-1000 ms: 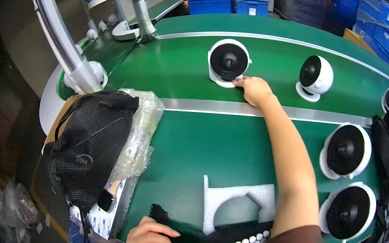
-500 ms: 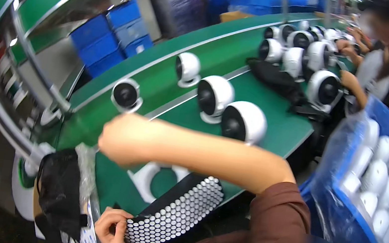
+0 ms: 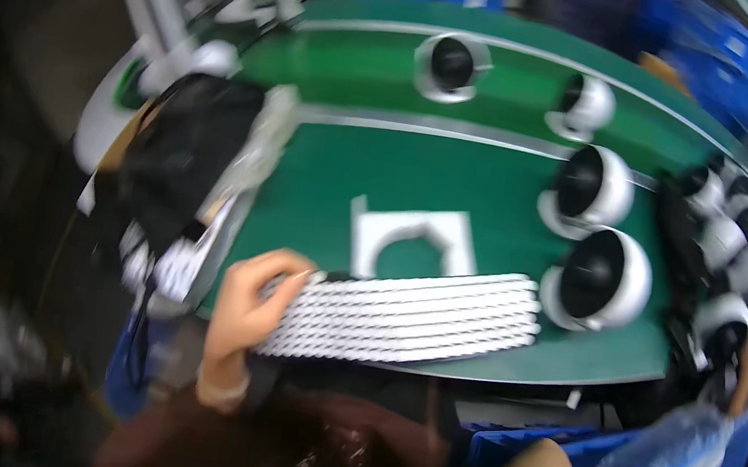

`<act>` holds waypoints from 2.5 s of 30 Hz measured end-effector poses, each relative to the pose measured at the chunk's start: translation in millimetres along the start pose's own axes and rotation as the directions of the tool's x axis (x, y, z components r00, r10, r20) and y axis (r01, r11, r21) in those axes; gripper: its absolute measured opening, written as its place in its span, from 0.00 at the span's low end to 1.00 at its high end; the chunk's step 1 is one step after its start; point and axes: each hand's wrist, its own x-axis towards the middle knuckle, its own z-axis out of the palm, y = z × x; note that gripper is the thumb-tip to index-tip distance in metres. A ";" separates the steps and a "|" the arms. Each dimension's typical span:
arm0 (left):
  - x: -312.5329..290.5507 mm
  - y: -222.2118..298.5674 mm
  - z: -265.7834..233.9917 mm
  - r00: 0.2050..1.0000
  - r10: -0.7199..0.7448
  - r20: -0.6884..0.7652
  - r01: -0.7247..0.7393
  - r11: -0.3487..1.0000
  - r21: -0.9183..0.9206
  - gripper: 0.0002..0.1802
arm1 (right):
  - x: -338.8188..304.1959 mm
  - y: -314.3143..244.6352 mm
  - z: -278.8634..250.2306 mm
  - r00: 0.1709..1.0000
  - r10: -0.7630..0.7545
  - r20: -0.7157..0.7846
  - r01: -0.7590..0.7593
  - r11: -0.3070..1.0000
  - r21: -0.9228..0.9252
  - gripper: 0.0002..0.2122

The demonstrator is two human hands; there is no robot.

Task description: Applying adhesive rubber foot pads to the base of white security camera enclosures on a factory assembly line.

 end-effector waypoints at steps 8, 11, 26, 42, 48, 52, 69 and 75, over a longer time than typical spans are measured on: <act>-19.3 -3.0 1.7 1.000 0.003 -0.031 -0.003 1.000 -0.006 0.03 | -6.8 24.5 19.5 0.977 0.047 0.208 -0.091 0.974 0.205 0.13; -23.7 -6.3 3.0 0.992 0.094 -0.082 -0.101 0.991 -0.087 0.03 | -15.2 20.8 10.9 0.974 0.109 0.201 -0.143 0.976 0.165 0.14; -19.6 12.6 -15.2 0.921 0.390 -0.001 -0.382 0.902 -0.202 0.05 | -27.1 20.4 -3.7 0.924 0.350 0.152 -0.349 0.936 -0.032 0.18; -17.3 24.3 -30.2 0.901 0.423 0.098 -0.430 0.900 0.071 0.04 | -29.0 29.6 17.7 0.778 0.608 0.158 -0.608 0.792 -0.052 0.14; -2.4 31.2 -23.1 0.848 0.489 0.205 -0.502 0.865 0.012 0.06 | -25.9 52.8 4.3 0.861 0.351 0.368 -0.418 0.901 0.120 0.19; 0.8 27.7 -21.8 0.840 0.505 0.200 -0.530 0.841 0.104 0.07 | -22.3 37.7 -4.8 0.774 0.554 0.307 -0.597 0.799 0.065 0.10; 9.2 6.2 4.5 0.916 0.320 0.243 -0.345 0.936 0.067 0.07 | -39.7 38.9 -9.3 0.803 0.585 0.119 -0.541 0.797 -0.269 0.07; 11.8 -5.8 10.2 0.909 0.289 0.302 -0.315 0.948 0.043 0.06 | -53.3 53.0 -11.3 0.701 0.709 0.081 -0.682 0.699 -0.216 0.05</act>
